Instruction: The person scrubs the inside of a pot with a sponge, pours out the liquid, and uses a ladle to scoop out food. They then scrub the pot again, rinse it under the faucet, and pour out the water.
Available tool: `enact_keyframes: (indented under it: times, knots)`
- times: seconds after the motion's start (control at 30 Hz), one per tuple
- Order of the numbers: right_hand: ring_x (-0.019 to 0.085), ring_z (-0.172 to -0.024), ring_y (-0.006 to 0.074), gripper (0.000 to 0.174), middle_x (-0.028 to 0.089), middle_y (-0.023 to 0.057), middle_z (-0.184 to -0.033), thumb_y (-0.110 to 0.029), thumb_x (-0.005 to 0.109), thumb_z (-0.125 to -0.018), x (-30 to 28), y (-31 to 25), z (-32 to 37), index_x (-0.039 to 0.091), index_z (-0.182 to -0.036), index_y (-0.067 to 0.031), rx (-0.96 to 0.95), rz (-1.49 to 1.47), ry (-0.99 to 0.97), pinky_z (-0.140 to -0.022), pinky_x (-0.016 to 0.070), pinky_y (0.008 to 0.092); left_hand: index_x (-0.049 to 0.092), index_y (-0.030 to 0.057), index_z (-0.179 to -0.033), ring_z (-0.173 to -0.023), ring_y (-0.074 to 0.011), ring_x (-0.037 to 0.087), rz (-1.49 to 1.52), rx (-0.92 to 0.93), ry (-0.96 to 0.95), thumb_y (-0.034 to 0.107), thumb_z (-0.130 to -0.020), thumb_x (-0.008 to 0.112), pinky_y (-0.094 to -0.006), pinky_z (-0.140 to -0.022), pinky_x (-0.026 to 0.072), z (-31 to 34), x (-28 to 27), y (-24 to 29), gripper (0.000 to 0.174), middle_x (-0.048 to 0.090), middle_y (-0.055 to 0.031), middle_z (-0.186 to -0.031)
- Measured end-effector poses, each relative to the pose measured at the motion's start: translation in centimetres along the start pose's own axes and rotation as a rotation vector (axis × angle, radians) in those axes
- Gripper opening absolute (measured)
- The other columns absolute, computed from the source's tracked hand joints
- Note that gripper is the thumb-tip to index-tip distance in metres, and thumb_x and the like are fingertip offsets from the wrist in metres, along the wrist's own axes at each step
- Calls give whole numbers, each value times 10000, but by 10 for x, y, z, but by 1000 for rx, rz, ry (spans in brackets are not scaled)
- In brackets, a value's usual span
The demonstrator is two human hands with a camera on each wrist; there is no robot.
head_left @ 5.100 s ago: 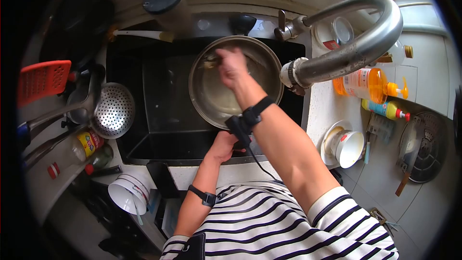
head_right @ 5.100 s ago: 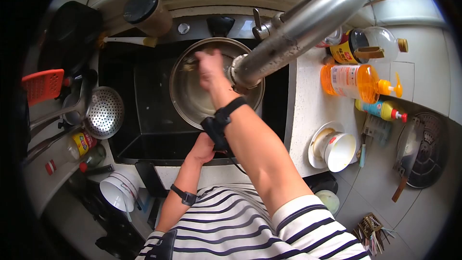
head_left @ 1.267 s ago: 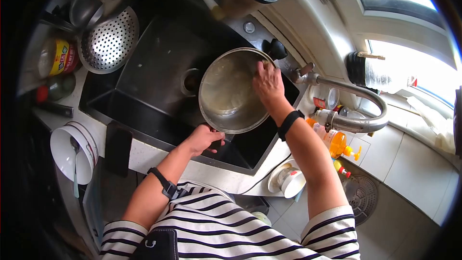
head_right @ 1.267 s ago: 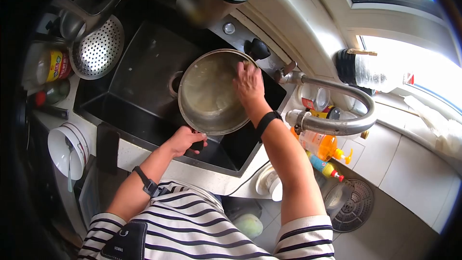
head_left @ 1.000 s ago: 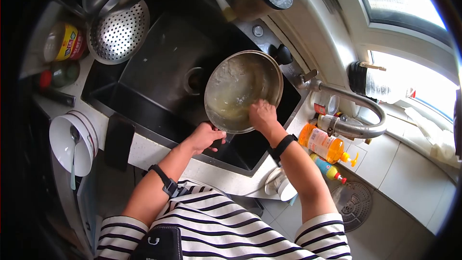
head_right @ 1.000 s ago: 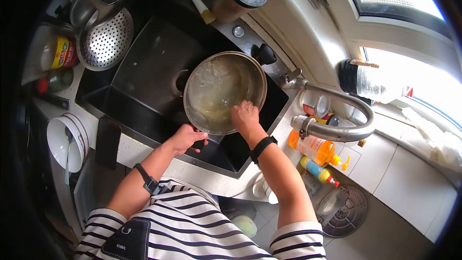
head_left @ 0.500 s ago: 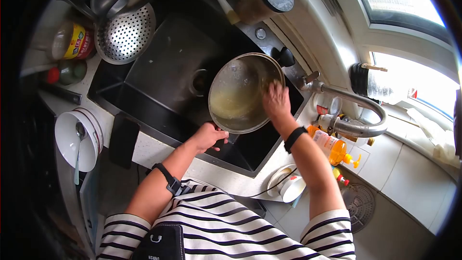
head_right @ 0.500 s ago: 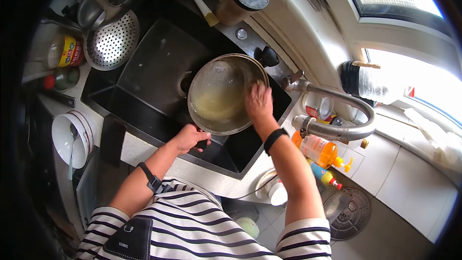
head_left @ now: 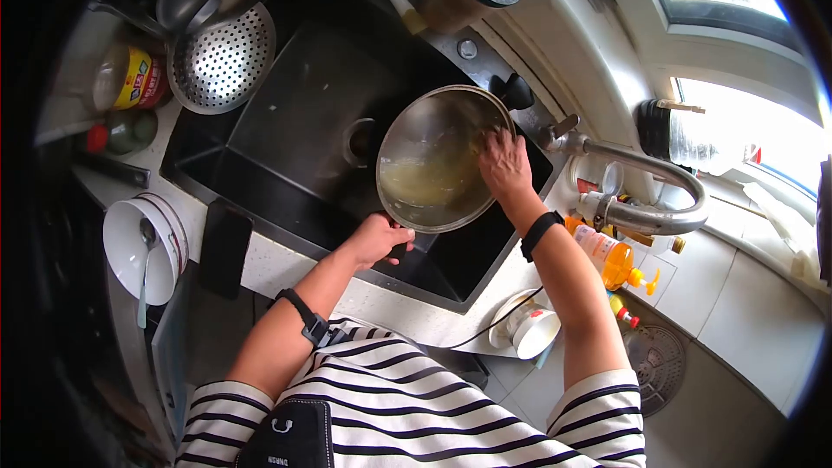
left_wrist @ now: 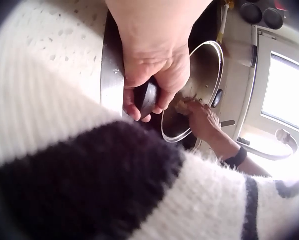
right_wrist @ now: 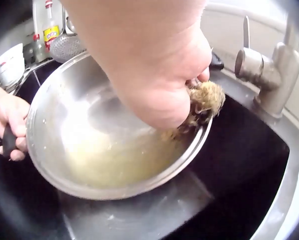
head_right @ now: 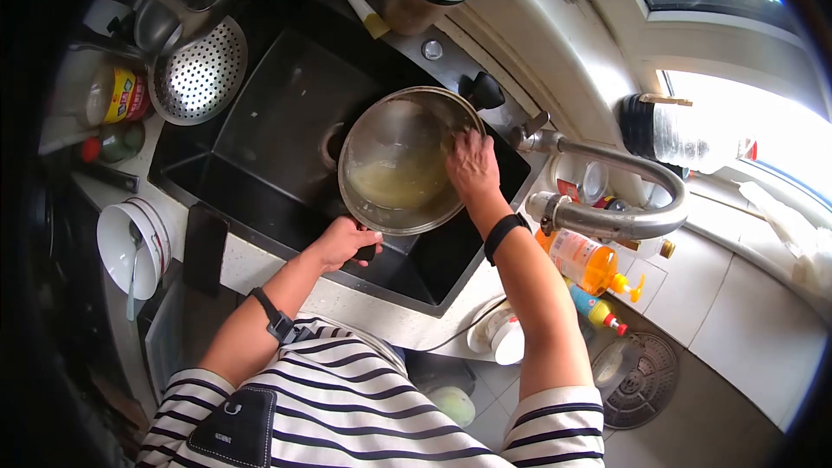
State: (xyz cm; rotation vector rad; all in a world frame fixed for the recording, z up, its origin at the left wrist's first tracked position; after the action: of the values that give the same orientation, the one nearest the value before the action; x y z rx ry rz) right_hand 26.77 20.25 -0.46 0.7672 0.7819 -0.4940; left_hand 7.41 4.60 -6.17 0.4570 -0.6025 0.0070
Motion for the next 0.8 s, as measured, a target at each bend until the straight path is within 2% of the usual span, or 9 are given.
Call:
enact_keyframes:
  times: [0.13, 0.23, 0.3, 0.37, 0.47, 0.53, 0.6, 0.67, 0.8]
  knots:
    - [505, -1072, 264, 324, 604, 111, -1116, -194, 487, -862, 28, -32, 16, 658, -1098, -55, 72, 86, 112, -803, 396, 383, 612, 45, -953, -823, -127, 623, -2, 32, 1, 144, -873, 650, -271, -523, 516, -1, 1, 0, 132, 619, -43, -885]
    - [598, -1057, 351, 278, 638, 188, -1118, -153, 561, -812, 30, -76, 24, 693, -1016, -17, 126, -468, -311, -781, 519, 440, 616, 47, -937, -786, -124, 623, -13, 15, 21, 143, -869, 652, -269, -518, 512, 2, 1, 2, 124, 620, -38, -851]
    - [630, -1062, 347, 319, 653, 237, -1086, -166, 530, -803, 8, -93, 14, 683, -1031, -3, 149, -823, -626, -906, 504, 411, 619, 46, -926, -755, -123, 623, -16, 32, 41, 146, -869, 652, -266, -508, 507, -2, -1, -1, 119, 618, -33, -825]
    - [591, -1039, 422, 325, 630, 270, -1058, -218, 521, -824, 2, -111, 5, 652, -1064, -42, 203, -1302, -466, -910, 471, 443, 620, 47, -910, -730, -122, 622, -26, 50, 32, 147, -868, 652, -266, -500, 505, -2, 2, 1, 113, 615, -29, -803]
    - [588, -1023, 426, 293, 624, 279, -1034, -230, 507, -836, -20, -117, 9, 643, -1022, -48, 156, -1524, -389, -890, 469, 462, 616, 51, -890, -716, -117, 617, -34, 63, 19, 147, -871, 647, -266, -498, 505, 2, 2, 6, 102, 611, -22, -787]
    - [608, -1001, 419, 246, 652, 237, -1010, -205, 503, -850, -20, -101, 19, 660, -994, -82, 22, -1125, -446, -862, 486, 475, 608, 57, -890, -722, -108, 605, -47, 32, 11, 149, -880, 633, -266, -502, 498, 2, 3, 4, 96, 609, -13, -790]
    - [660, -998, 316, 239, 688, 154, -1056, -197, 510, -855, -3, -66, 30, 698, -971, -105, -6, -597, -622, -815, 514, 465, 611, 56, -883, -721, -109, 606, -17, 36, 49, 146, -877, 633, -262, -502, 498, 3, 4, 5, 93, 607, -15, -774]
    - [573, -989, 262, 219, 621, 84, -1051, -198, 513, -859, 23, -34, 31, 709, -911, -117, 97, -166, -161, -794, 425, 384, 612, 53, -877, -724, -109, 608, -13, 39, 59, 143, -876, 632, -260, -502, 499, 4, 5, 8, 92, 605, -16, -767]
    - [527, -985, 242, 219, 573, 73, -1027, -192, 522, -835, -5, 4, 13, 699, -946, -127, 71, -105, 203, -747, 411, 367, 609, 50, -875, -741, -108, 612, -33, 36, 45, 144, -877, 630, -259, -502, 501, 5, 4, 7, 96, 605, -16, -778]
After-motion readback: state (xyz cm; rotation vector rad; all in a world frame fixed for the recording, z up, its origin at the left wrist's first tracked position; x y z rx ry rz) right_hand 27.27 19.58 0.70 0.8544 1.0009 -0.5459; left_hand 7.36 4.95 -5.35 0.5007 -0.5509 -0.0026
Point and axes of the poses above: each hand's wrist, its own z-axis away from the middle knuckle, its own x-axis out of the palm, y = z × x, the point moved 4 cm from there along -z, towards the middle knuckle
